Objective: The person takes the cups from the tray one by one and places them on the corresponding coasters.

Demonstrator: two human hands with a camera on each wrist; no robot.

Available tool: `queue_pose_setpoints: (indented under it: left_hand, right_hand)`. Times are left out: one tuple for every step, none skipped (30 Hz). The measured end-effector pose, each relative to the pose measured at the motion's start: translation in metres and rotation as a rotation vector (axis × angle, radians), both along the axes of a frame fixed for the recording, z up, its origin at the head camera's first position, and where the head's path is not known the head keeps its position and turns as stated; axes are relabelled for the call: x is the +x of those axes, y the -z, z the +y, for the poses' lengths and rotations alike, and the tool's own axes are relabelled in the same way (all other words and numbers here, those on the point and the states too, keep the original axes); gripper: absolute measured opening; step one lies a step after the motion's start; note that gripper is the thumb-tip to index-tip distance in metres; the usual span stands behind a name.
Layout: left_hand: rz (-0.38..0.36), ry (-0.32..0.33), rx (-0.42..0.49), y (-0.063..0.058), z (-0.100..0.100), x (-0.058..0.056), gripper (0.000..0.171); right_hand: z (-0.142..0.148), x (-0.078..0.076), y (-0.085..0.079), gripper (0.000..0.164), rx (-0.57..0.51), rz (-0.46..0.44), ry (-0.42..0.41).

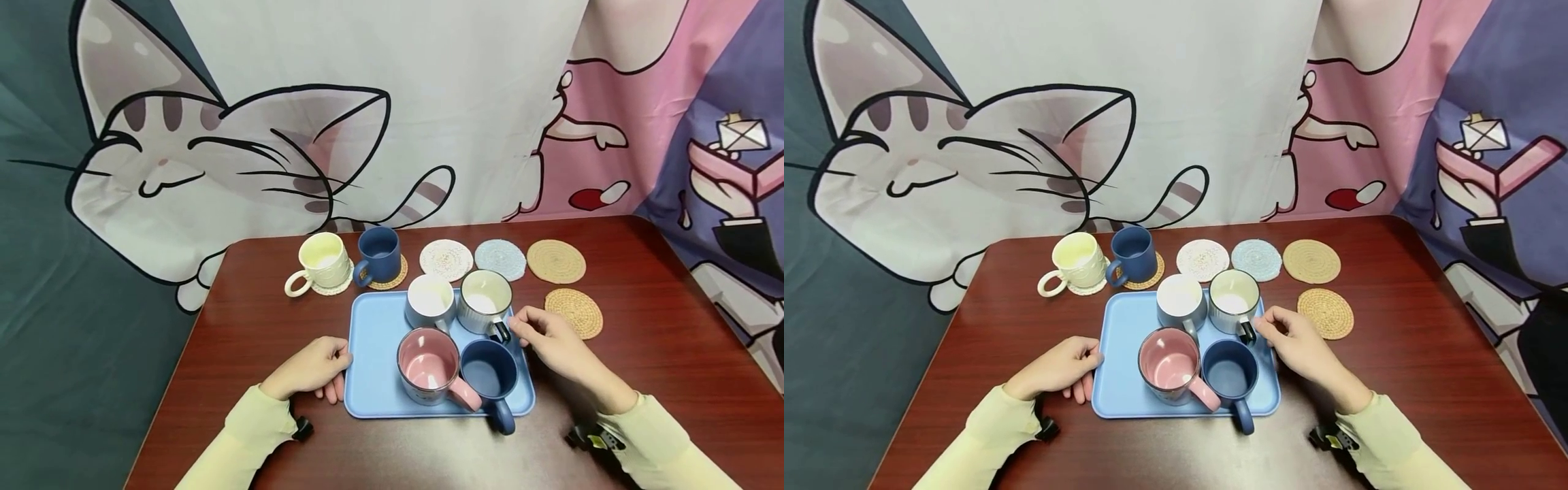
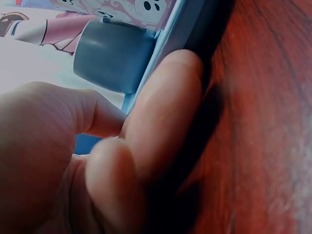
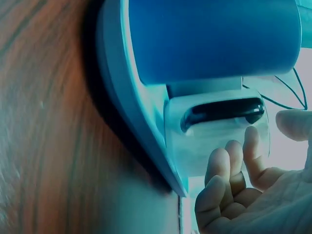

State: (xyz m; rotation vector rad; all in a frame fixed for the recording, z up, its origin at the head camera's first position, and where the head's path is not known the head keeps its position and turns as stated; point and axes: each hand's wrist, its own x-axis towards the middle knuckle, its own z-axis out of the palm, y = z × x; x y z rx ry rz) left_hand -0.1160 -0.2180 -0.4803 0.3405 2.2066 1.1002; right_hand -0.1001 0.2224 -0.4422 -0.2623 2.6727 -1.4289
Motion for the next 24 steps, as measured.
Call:
queue_pose_setpoints:
  left_hand:
    - [-0.002,0.001,0.003,0.000,0.000,0.000,0.027]
    - [-0.004,0.000,0.005,0.000,0.000,0.000,0.027]
    - [-0.005,0.001,0.007,0.000,0.000,0.000,0.027]
    - [-0.006,0.001,0.009,0.000,0.000,0.000,0.027]
    - [-0.007,0.002,0.011,0.000,0.000,0.000,0.027]
    - [-0.008,0.003,0.014,0.000,0.000,0.000,0.027]
    - [-0.006,0.004,0.015,0.000,0.000,0.000,0.028]
    - [-0.007,0.003,0.017,0.000,0.000,0.000,0.028]
    - [-0.006,0.003,0.019,0.000,-0.001,0.000,0.028]
    - [-0.005,0.002,0.020,0.000,-0.001,-0.001,0.028]
    - [-0.004,0.002,0.021,0.000,-0.001,-0.001,0.028]
    - [-0.004,0.001,0.023,0.000,-0.001,-0.001,0.028]
    - [-0.004,0.000,0.024,-0.001,-0.001,-0.001,0.028]
    - [-0.005,-0.002,0.024,0.000,-0.001,-0.001,0.028]
    - [-0.005,-0.003,0.023,0.000,-0.001,-0.001,0.028]
    - [-0.006,-0.004,0.022,0.000,-0.001,-0.001,0.028]
    - [-0.006,-0.004,0.021,0.000,-0.001,-0.001,0.028]
    - [-0.005,-0.005,0.020,0.000,-0.001,-0.001,0.028]
    - [-0.004,-0.005,0.019,0.000,0.000,-0.001,0.028]
    - [-0.003,-0.005,0.019,0.000,0.000,0.000,0.028]
    - [-0.003,-0.004,0.020,-0.001,0.000,0.000,0.028]
    - [-0.003,-0.004,0.019,-0.001,0.000,0.000,0.027]
    - [-0.003,-0.004,0.019,-0.001,0.001,0.000,0.027]
    - [-0.003,-0.003,0.019,-0.001,0.001,0.000,0.027]
  right_hand:
    - [-0.001,0.000,0.000,0.025,-0.003,0.004,-0.008]
    - [-0.002,0.000,0.001,0.025,-0.014,0.006,-0.017]
    - [-0.003,0.000,0.002,0.026,-0.030,0.008,-0.028]
    - [-0.004,0.000,0.003,0.025,-0.045,0.009,-0.039]
    - [-0.005,0.000,0.004,0.026,-0.056,0.009,-0.044]
    - [-0.006,0.001,0.006,0.026,-0.064,0.005,-0.046]
    - [-0.008,0.001,0.007,0.026,-0.073,-0.002,-0.043]
    - [-0.010,0.001,0.009,0.027,-0.082,-0.011,-0.043]
    - [-0.012,0.001,0.011,0.027,-0.086,-0.022,-0.039]
    - [-0.013,0.001,0.012,0.027,-0.089,-0.033,-0.033]
    - [-0.014,0.001,0.013,0.027,-0.090,-0.039,-0.028]
    - [-0.015,0.000,0.014,0.027,-0.097,-0.048,-0.025]
    - [-0.015,0.000,0.015,0.027,-0.101,-0.053,-0.024]
    - [-0.016,-0.001,0.016,0.026,-0.106,-0.054,-0.024]
    - [-0.016,-0.001,0.016,0.025,-0.107,-0.053,-0.025]
    - [-0.016,-0.001,0.016,0.025,-0.110,-0.050,-0.028]
    - [-0.016,-0.001,0.016,0.025,-0.112,-0.049,-0.030]
    - [-0.016,-0.001,0.016,0.025,-0.119,-0.050,-0.030]
    - [-0.016,-0.001,0.016,0.026,-0.125,-0.050,-0.030]
    - [-0.017,-0.001,0.016,0.026,-0.132,-0.047,-0.027]
    - [-0.017,0.000,0.016,0.027,-0.143,-0.045,-0.025]
    - [-0.019,0.000,0.017,0.028,-0.157,-0.043,-0.019]
    - [-0.020,0.000,0.018,0.029,-0.174,-0.045,-0.012]
    - [-0.021,0.001,0.019,0.030,-0.191,-0.046,-0.002]
